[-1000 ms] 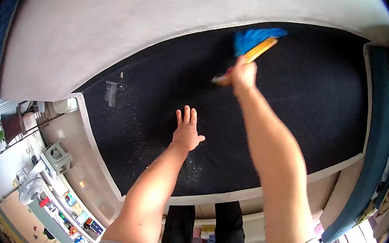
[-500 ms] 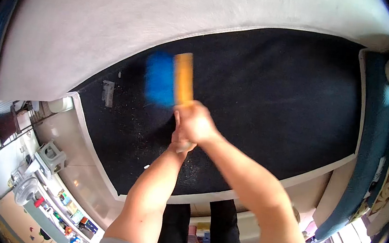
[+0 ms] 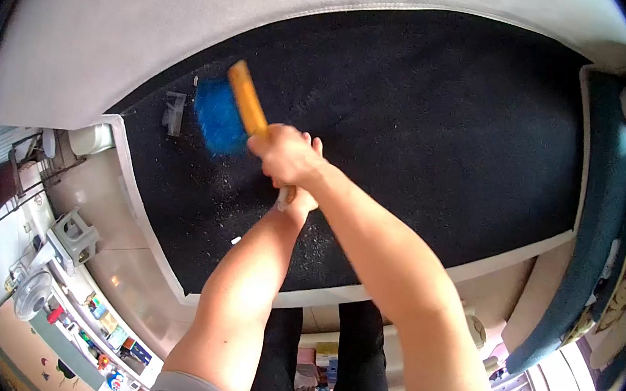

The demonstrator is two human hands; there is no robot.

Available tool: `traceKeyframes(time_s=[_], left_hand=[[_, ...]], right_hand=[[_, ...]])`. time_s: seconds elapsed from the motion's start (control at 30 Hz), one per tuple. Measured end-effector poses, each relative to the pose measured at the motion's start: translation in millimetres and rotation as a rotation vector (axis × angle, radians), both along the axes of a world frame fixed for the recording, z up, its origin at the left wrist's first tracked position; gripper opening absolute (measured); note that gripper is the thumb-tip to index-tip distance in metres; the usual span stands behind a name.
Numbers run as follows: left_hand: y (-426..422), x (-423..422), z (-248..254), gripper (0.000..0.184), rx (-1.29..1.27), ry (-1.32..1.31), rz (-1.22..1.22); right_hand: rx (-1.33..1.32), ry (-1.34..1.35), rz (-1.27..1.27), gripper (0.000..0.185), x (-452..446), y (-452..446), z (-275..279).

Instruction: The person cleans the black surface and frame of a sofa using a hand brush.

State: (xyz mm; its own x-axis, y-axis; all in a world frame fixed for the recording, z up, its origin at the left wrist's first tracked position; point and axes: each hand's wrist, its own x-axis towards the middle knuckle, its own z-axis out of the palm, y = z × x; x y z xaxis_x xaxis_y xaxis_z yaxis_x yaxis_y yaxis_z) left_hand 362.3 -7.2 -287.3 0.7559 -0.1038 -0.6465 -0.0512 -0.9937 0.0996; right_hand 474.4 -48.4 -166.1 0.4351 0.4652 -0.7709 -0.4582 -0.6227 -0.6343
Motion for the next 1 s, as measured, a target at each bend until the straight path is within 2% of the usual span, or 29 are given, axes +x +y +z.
traceKeyframes(time_s=[0.03, 0.1, 0.13, 0.2, 0.23, 0.27, 0.3, 0.37, 0.43, 0.5, 0.57, 0.6, 0.67, 0.7, 0.73, 0.77, 0.8, 0.83, 0.9, 1.0], left_hand=[[5.5, -4.8, -19.7, 0.083, -0.136, 0.026, 0.054], [-0.4, 2.6, 10.2, 0.093, -0.225, -0.045, 0.199], [-3.4, 11.2, 39.4, 0.093, -0.241, 0.007, 0.252], [6.5, 2.0, 54.3, 0.089, -0.278, 0.035, 0.264], [12.9, -4.2, 51.8, 0.085, -0.311, -0.007, 0.226], [21.3, -14.8, 46.5, 0.077, -0.374, -0.027, 0.246], [30.6, -28.4, 53.4, 0.068, -0.428, -0.083, 0.255], [47.7, -61.8, 57.3, 0.062, -0.377, -0.216, 0.199], [66.9, -96.4, 63.0, 0.059, -0.347, -0.32, 0.221], [83.8, -128.4, 72.0, 0.06, -0.308, -0.346, 0.256], [96.0, -156.6, 81.0, 0.061, -0.245, -0.321, 0.276], [100.7, -171.1, 84.2, 0.061, -0.24, -0.322, 0.285], [105.6, -197.8, 88.7, 0.062, -0.221, -0.271, 0.261], [105.5, -209.9, 93.1, 0.063, -0.216, -0.241, 0.253], [104.4, -222.8, 96.1, 0.064, -0.206, -0.223, 0.224], [100.3, -234.1, 102.2, 0.064, -0.244, -0.207, 0.228], [93.9, -246.1, 107.7, 0.065, -0.273, -0.179, 0.195], [86.4, -258.8, 112.2, 0.066, -0.304, -0.148, 0.163], [70.5, -286.6, 121.7, 0.067, -0.396, -0.068, 0.074], [47.2, -331.6, 121.7, 0.069, -0.498, 0.061, 0.086]], right_hand=[[0.015, 0.046, -0.204, 0.035, -8.1, -13.1, 1.1], [0.024, -0.131, -0.548, 0.032, -24.6, -70.5, -34.2], [-0.099, -0.035, -0.679, 0.029, -27.2, -102.0, -15.4], [-0.307, -0.166, -0.798, 0.025, -50.4, -166.8, -19.7], [-0.296, -0.253, -0.8, 0.023, -70.1, -201.7, -40.8], [-0.412, -0.257, -0.707, 0.025, -85.0, -219.2, -45.4], [-0.448, -0.369, -0.622, 0.025, -107.0, -214.2, -59.6], [-0.52, -0.578, -0.446, 0.026, -167.2, -192.7, -80.8], [-0.503, -0.348, -0.406, 0.028, -213.1, -141.9, -60.5], [-0.482, -0.242, -0.23, 0.028, -251.4, -101.4, -41.2], [-0.305, -0.156, -0.149, 0.03, -271.1, -86.2, -30.6], [-0.249, -0.203, -0.119, 0.029, -274.1, -87.1, -24.6], [-0.278, -0.254, -0.186, 0.029, -266.8, -109.3, -10.6], [-0.191, -0.299, -0.407, 0.024, -272.2, -135.7, -32.0], [-0.213, -0.104, -0.632, 0.02, -247.5, -150.5, 1.7], [-0.164, -0.249, -0.756, 0.017, -244.9, -176.7, -9.6], [-0.225, -0.268, -0.872, 0.019, -240.3, -198.1, -9.4], [-0.41, -0.272, -0.824, 0.022, -240.4, -224.8, -22.8], [-0.592, -0.438, -0.686, 0.028, -264.6, -235.5, -52.8], [-0.58, -0.359, -0.639, 0.033, -318.5, -163.9, -60.5]])
